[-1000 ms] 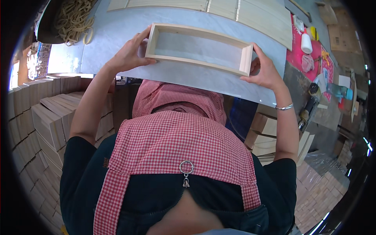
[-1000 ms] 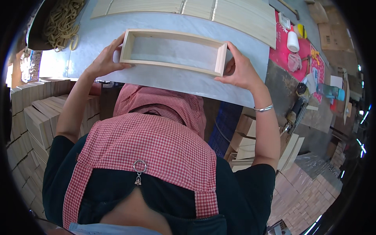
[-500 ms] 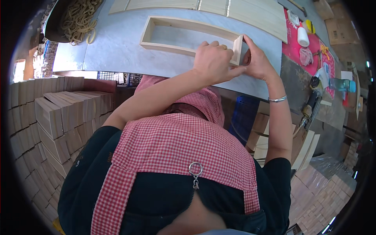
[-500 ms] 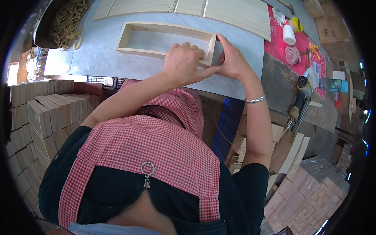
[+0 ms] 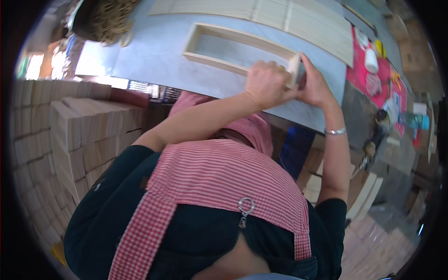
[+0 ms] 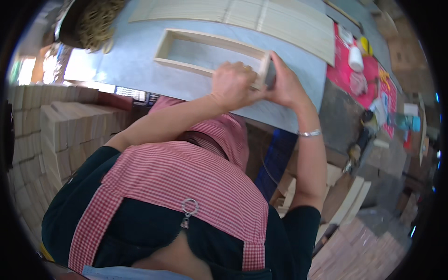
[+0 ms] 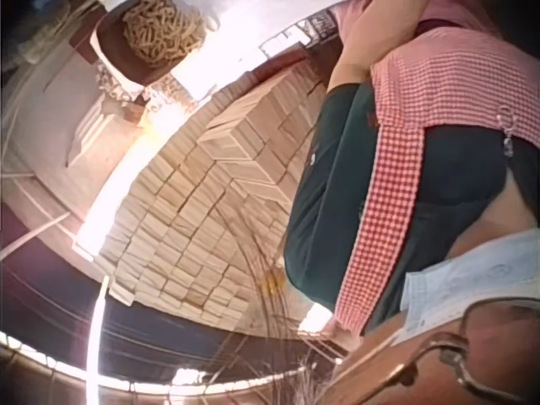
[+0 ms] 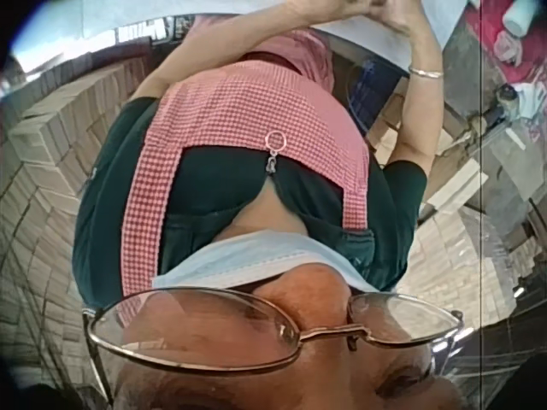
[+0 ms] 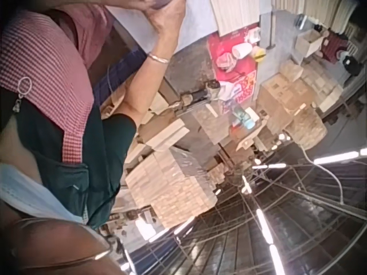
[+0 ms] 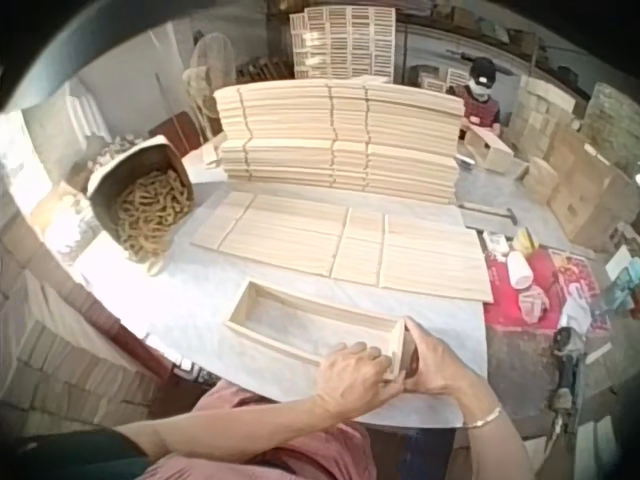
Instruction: Assemble wooden boxes by gluing wooden pieces together and securing them with a pneumatic nail gun.
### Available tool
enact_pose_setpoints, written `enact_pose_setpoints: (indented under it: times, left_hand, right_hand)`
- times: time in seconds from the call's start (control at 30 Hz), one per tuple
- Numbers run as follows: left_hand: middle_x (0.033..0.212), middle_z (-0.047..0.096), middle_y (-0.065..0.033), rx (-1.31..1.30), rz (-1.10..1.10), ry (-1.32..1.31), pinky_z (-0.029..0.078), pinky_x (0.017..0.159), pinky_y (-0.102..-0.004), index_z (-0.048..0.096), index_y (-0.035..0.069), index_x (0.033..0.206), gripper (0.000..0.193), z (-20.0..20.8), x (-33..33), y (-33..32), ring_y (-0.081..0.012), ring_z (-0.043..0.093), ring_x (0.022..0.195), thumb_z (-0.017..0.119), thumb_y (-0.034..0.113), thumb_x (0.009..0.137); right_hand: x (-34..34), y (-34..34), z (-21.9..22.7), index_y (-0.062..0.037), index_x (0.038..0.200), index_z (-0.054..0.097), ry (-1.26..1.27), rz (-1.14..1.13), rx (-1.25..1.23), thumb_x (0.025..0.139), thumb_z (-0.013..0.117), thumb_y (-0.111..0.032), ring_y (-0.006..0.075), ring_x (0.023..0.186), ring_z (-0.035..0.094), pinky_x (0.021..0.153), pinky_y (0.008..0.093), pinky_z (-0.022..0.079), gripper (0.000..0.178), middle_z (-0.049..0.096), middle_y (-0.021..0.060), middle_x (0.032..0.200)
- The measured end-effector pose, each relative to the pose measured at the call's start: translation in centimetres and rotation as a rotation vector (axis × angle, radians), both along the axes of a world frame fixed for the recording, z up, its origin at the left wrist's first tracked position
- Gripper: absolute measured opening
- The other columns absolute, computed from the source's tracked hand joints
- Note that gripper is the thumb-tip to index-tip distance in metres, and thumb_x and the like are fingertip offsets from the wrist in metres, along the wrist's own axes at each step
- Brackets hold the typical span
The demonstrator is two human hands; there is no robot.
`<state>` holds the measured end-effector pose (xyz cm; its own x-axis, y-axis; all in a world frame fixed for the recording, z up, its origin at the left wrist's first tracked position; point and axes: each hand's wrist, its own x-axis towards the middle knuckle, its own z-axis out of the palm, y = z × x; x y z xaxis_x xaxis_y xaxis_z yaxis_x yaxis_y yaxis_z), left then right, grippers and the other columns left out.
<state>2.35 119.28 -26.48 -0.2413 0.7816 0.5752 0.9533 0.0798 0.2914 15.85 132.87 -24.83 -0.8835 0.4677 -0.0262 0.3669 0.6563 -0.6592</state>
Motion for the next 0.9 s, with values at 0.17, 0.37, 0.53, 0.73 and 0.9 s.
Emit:
enact_pose_setpoints:
  times: [0.17,0.37,0.53,0.73,0.9]
  left_hand:
    - [0.099,0.069,-0.0063,-0.24,-0.051,-0.104,0.046,0.079,-0.0366,0.073,0.012,0.093,0.035,1.0,-0.5,-1.3,-0.0243,0.062,0.086,0.074,0.044,0.078]
    - [0.149,0.051,-0.0125,0.196,-0.085,-0.205,0.039,0.11,-0.0457,0.06,0.015,0.136,0.053,1.7,-5.6,-6.8,-0.03,0.053,0.128,0.073,0.018,0.085]
    - [0.136,0.058,-0.0167,0.216,0.402,-0.603,0.051,0.096,-0.0413,0.059,0.003,0.13,0.045,0.3,-15.1,-13.4,-0.0299,0.06,0.116,0.07,0.014,0.087]
    - [0.099,0.066,-0.0119,0.144,0.215,-1.126,0.052,0.084,-0.0326,0.064,-0.001,0.125,0.039,4.4,-16.8,-13.1,-0.0211,0.062,0.093,0.058,0.03,0.101]
    - [0.095,0.058,-0.0072,0.013,0.085,-1.277,0.048,0.081,-0.0291,0.06,-0.002,0.131,0.047,6.9,-18.9,-12.3,-0.0162,0.054,0.087,0.055,0.036,0.103]
  right_hand:
    - [0.6,-1.5,-0.7,-0.0002,0.153,0.034,0.103,-0.008,0.012,0.065,0.091,-0.015,0.0319,0.104,0.065,0.087,0.0374,0.053,0.106,0.06,0.0203,0.133]
    - [2.4,-5.0,-0.5,0.0022,0.15,0.04,0.05,-0.197,0.02,0.077,0.083,-0.009,0.0319,0.105,0.063,0.093,0.0376,0.052,0.085,0.06,0.0189,0.131]
    - [2.3,-8.1,-2.4,0.0026,0.141,0.048,0.26,-0.223,0.325,0.084,0.077,-0.014,0.0279,0.11,0.058,0.099,0.038,0.047,0.066,0.06,0.0171,0.132]
    - [1.0,-8.2,1.9,0.0018,0.13,0.054,0.536,-0.289,-0.084,0.092,0.068,-0.018,0.023,0.104,0.058,0.095,0.0346,0.047,0.046,0.062,0.0141,0.123]
    - [-2.0,-6.2,4.9,-0.0003,0.104,0.061,0.451,-0.5,-0.062,0.097,0.062,-0.021,0.018,0.077,0.056,0.071,0.0322,0.048,0.022,0.063,0.0087,0.091]
